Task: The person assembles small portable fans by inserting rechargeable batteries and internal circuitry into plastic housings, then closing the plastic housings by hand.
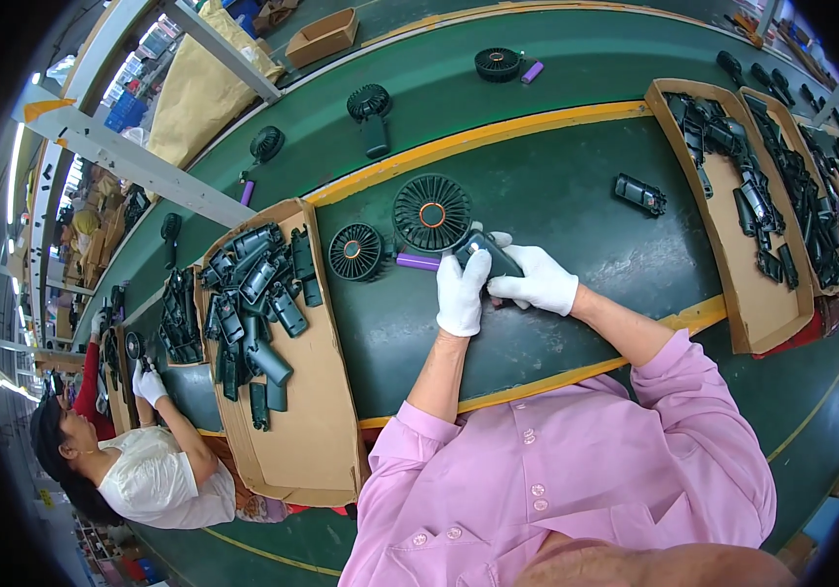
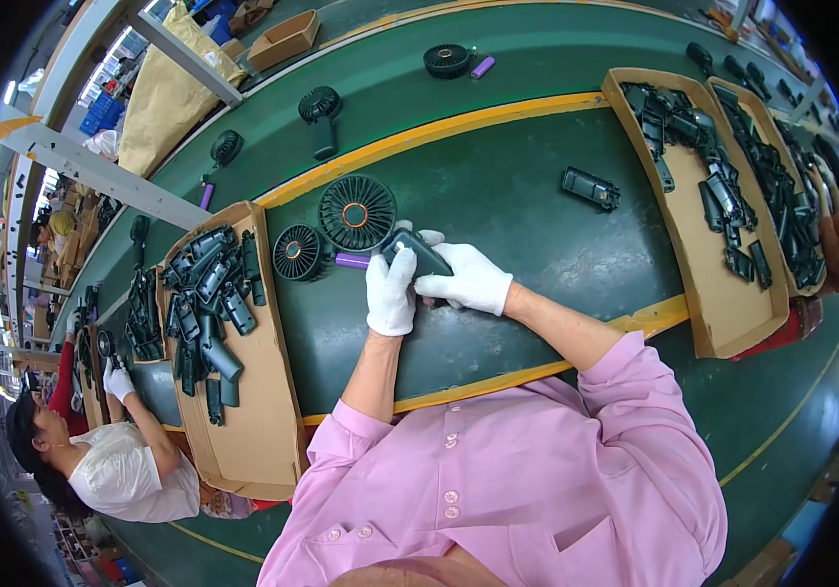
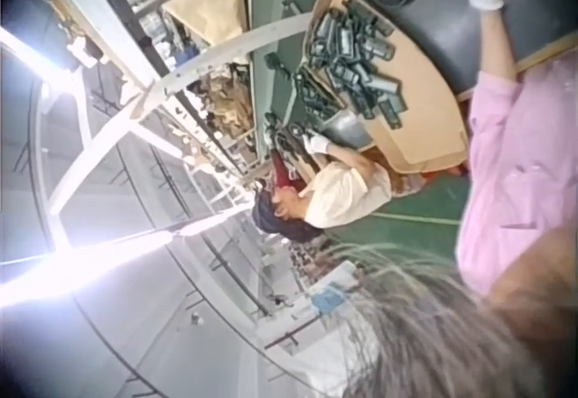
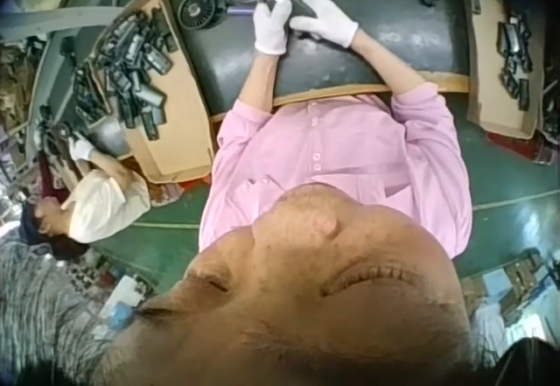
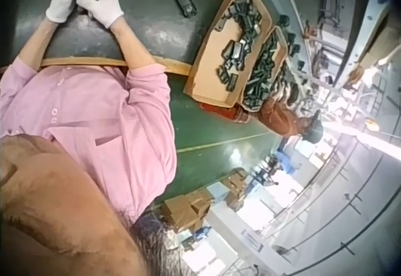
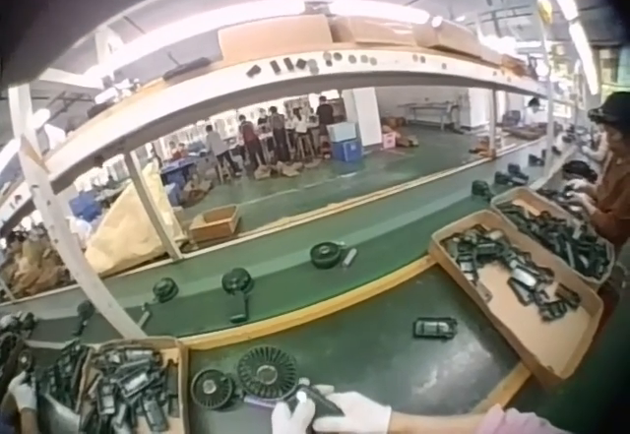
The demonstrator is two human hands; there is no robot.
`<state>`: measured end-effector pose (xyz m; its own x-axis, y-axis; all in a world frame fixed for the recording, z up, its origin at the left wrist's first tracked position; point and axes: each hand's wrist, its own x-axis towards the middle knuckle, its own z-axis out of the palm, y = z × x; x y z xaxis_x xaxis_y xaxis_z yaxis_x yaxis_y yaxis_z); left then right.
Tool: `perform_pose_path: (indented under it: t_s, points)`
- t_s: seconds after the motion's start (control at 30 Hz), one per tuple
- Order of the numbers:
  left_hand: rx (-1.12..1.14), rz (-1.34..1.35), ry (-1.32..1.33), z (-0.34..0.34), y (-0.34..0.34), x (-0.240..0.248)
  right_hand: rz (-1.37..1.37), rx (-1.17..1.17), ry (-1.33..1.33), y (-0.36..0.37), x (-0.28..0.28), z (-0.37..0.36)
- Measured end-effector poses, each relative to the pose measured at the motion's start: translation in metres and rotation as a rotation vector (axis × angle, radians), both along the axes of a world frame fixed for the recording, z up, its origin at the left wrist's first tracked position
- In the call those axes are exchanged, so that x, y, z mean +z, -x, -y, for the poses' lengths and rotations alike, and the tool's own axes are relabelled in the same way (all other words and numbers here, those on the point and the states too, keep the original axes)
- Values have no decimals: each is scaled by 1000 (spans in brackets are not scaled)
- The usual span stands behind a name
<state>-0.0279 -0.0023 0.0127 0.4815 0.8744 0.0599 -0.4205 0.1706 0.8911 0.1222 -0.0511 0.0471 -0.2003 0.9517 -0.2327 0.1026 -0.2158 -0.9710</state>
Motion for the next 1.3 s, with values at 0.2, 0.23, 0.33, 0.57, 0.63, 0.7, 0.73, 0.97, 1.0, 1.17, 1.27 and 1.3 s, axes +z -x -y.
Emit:
perform_pose_path:
  t_s: [0.2,0.23,0.33,0.57,0.63,0.7,0.73,0.97,1.0,1.17,1.27,1.3]
  points:
    - [-36,158,37,-3,-4,-3,-220,-78,-86,-3,-12,-2]
    - [-9,153,14,-6,-6,-6,-243,-82,-96,-4,-12,-3]
    - [82,3,-43,-12,-13,-18,-153,-274,-180,-6,-8,-15]
    - [63,-289,-126,-3,-24,-17,796,-493,-748,-82,-4,-160]
    - [37,-323,-174,-3,-27,-16,1041,-532,-877,-107,-17,-205]
    - [23,-345,-128,-1,-27,-20,1157,-544,-776,-107,-22,-238]
    - [11,-344,-107,-1,-29,-21,1212,-522,-763,-113,-33,-254]
    - [63,-479,-232,-4,-18,-2,1411,-497,-838,-158,25,-309]
    - [35,-451,-233,-6,-23,-2,1509,-489,-822,-215,9,-331]
    - [84,-426,-252,-9,-20,-6,1413,-419,-282,-276,-61,-355]
    - [71,-367,-216,-7,-23,-8,1374,-397,-441,-240,-54,-327]
    - [63,-355,-208,-8,-25,-8,1172,-426,-465,-241,-49,-318]
